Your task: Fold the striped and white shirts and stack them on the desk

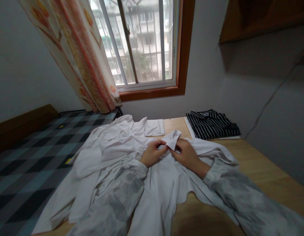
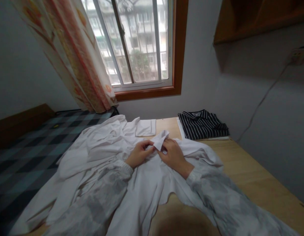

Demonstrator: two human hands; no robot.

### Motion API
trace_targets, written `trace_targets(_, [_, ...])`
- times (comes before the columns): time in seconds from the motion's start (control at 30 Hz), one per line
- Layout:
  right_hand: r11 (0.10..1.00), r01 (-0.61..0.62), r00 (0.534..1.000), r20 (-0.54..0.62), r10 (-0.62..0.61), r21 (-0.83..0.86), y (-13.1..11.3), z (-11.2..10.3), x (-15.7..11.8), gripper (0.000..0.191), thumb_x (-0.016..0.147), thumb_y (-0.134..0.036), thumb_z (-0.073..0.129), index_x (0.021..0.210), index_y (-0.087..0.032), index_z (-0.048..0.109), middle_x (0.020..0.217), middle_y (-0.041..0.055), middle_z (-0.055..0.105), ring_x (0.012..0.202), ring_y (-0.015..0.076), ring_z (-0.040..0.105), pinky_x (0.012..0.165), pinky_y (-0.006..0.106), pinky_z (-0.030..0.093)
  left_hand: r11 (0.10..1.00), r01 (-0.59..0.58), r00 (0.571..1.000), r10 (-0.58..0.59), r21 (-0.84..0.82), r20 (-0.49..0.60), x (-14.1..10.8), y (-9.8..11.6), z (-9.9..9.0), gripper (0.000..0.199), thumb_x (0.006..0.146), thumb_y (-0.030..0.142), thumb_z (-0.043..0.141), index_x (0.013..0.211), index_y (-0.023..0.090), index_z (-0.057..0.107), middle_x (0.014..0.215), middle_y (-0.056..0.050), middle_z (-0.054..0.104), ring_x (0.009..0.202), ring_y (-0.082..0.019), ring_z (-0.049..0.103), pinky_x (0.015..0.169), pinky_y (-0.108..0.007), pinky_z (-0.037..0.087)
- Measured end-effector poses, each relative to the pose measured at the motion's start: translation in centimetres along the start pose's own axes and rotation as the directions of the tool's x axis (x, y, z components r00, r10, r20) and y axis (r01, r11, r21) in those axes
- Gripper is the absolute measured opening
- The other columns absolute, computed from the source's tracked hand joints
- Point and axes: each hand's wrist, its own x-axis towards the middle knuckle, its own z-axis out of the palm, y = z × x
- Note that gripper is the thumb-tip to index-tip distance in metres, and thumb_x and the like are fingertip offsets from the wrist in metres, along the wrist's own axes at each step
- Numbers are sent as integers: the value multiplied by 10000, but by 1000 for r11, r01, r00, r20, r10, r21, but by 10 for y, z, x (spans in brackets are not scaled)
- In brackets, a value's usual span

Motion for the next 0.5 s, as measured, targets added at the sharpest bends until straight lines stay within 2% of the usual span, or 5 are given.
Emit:
trace_targets(0.23, [996,-1,998,60,6,-85,1,-4,0,45,926,-213,695,943,-189,728,904,60,725,892,247,646,862,344,444,1000,25,1000,-25,-6,5,2,1,0,331,881,475,778,978,162,826,952,-61,813,903,-224,704,869,-329,557])
trace_targets(0.5, [999,-22,997,79,25,-31,1,-7,0,99,924,-196,684,985,-188,761,933,60,752,876,235,656,818,319,439,997,8,1000,-7,-82,2,2,-5,1,341,871,485,804,989,165,819,979,-60,807,918,-211,714,877,-307,550])
